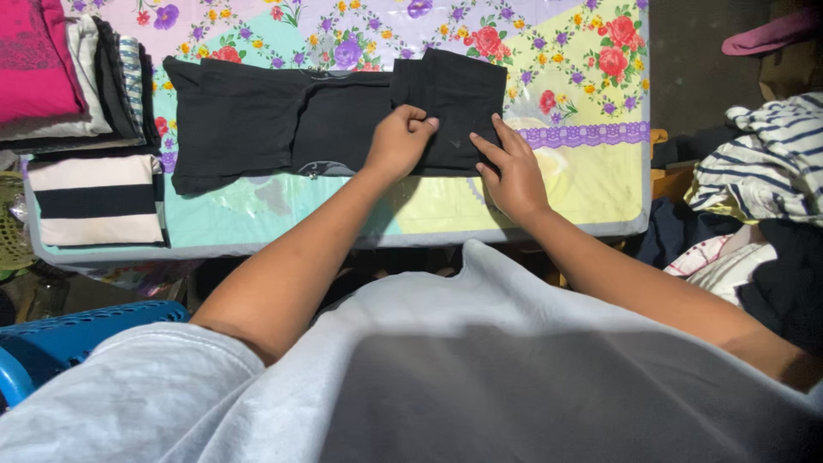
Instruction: The person spreads a black shirt on a floral-patterned surface, folds the sleeves and sides inward to form a rectangle, and places it onto a stack. The person then picks up a striped shirt and begins spreading it out on the surface.
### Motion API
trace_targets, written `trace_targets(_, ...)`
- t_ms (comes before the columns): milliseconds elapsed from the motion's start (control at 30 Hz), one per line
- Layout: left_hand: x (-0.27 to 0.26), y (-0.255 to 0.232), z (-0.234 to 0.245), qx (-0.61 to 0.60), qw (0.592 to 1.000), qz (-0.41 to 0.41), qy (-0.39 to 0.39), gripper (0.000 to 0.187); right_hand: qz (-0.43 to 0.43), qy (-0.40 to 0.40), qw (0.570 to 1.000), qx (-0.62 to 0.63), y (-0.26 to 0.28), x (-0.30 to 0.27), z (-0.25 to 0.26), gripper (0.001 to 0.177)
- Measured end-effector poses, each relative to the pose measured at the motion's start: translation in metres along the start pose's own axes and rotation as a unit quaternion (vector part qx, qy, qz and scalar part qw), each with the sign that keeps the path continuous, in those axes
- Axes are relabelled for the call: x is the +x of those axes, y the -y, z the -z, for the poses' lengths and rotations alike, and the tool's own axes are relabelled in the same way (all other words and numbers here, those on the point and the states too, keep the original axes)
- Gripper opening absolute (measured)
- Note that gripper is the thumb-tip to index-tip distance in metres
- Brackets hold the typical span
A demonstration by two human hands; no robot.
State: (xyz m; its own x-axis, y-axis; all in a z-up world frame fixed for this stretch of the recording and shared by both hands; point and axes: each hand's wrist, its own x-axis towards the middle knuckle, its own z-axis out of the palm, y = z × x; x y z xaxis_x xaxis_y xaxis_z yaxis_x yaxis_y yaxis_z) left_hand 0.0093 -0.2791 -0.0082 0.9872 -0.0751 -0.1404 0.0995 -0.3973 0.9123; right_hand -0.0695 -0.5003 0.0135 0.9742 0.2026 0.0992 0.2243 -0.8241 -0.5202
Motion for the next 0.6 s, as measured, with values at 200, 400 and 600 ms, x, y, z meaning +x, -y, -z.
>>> trace_targets(200, -0.014, -0.002, -0.014, 0.072, 0.977, -0.181, -0.084, 0.029, 0.022, -0.029, 0.995, 0.096, -0.001, -0.007, 0.007, 0.059)
trace_targets(400, -0.040, 0.035, -0.003, 0.022, 1.000, 0.003, -0.020, 0.028, 0.026, 0.029, 0.998, 0.049, -0.015, -0.008, 0.007, 0.045)
trace_targets(600, -0.028, -0.002, -0.010, 0.062, 0.997, 0.021, -0.040, 0.042, 0.040, -0.032, 0.995, 0.089, -0.015, 0.008, 0.006, 0.064)
